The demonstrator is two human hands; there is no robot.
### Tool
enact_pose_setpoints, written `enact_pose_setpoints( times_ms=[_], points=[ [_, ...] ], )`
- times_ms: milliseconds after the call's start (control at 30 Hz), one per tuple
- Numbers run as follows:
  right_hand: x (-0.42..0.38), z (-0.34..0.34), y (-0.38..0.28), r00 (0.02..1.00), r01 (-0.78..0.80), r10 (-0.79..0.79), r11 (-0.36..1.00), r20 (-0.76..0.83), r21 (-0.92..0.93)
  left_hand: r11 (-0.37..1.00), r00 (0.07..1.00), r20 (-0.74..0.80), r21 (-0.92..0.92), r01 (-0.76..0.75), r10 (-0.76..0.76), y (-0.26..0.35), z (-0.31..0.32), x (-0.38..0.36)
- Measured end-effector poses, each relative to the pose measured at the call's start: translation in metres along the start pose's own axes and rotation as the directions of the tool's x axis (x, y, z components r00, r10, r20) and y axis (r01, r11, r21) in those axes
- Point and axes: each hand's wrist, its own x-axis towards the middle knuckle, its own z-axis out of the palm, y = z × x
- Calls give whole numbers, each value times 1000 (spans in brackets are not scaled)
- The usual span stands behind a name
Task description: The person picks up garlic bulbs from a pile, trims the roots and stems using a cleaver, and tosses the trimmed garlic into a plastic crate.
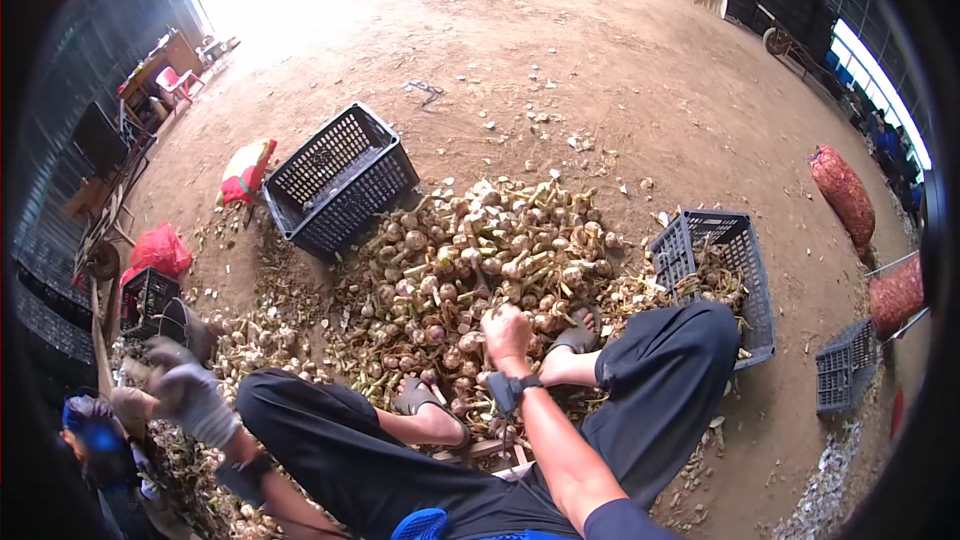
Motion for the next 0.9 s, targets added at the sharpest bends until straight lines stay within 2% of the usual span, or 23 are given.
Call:
enact_pose_setpoints(
  times_ms=[33, 67, 133, 167, 200, 267, 333, 400, 467, 533, 567, 667, 700, 733, 767, 800, 867, 900],
  points=[
    [15, 1, 4, 997, 45, -45, 999, -58, -12, 988, 984, 89, -33, -153, 156, 14, 10, -7],
    [30, 2, 8, 989, 90, -93, 996, -114, -27, 966, 961, 168, 102, -239, 220, 37, 14, -16],
    [57, -1, 9, 999, 38, -36, 996, 23, -75, 953, 971, 104, 194, -233, 216, 81, 17, -32],
    [70, 3, 14, 995, 90, -83, 980, 47, -178, 949, 969, 91, 198, -244, 230, 79, 15, -33],
    [79, 5, 17, 991, 128, -121, 977, 56, -170, 935, 974, 72, 271, -227, 216, 68, 12, -33],
    [98, 16, 26, 976, 212, -188, 931, 107, -299, 911, 975, 38, 350, -216, 217, 38, 5, -29],
    [110, 29, 41, 943, 330, -297, 879, 148, -345, 936, 998, 27, 347, -58, 52, -15, -3, -16],
    [118, 36, 45, 930, 347, -264, 860, 254, -375, 909, 998, -57, 417, 2, 24, -52, -9, -9],
    [124, 50, 65, 891, 442, -342, 807, 300, -391, 864, 995, -94, 498, 69, -25, -68, -19, -8],
    [129, 61, 81, 864, 485, -350, 772, 361, -411, 848, 983, -182, 520, 103, -8, -76, -27, -9],
    [129, 60, 85, 843, 525, -386, 743, 375, -415, 833, 977, -206, 548, 67, 57, -79, -30, -9],
    [131, 65, 90, 819, 564, -410, 703, 400, -433, 835, 978, -210, 537, 120, -6, -82, -32, -5],
    [131, 67, 92, 819, 565, -411, 703, 402, -433, 825, 979, -201, 559, 81, 41, -82, -34, -7],
    [131, 69, 93, 843, 523, -372, 735, 388, -431, 826, 979, -201, 559, 80, 40, -81, -36, -8],
    [130, 69, 94, 867, 478, -332, 766, 373, -430, 747, 974, -224, 655, 115, 46, -81, -38, -10],
    [124, 63, 83, 914, 393, -304, 829, 268, -398, 657, 969, -242, 739, 149, 53, -81, -41, -12],
    [113, 53, 57, 929, 363, -368, 879, 44, -308, 560, 973, -227, 812, 162, 47, -91, -50, -15],
    [107, 52, 45, 967, 242, -248, 965, -56, -104, 447, 964, -267, 863, 235, 11, -98, -50, -15]
  ],
)
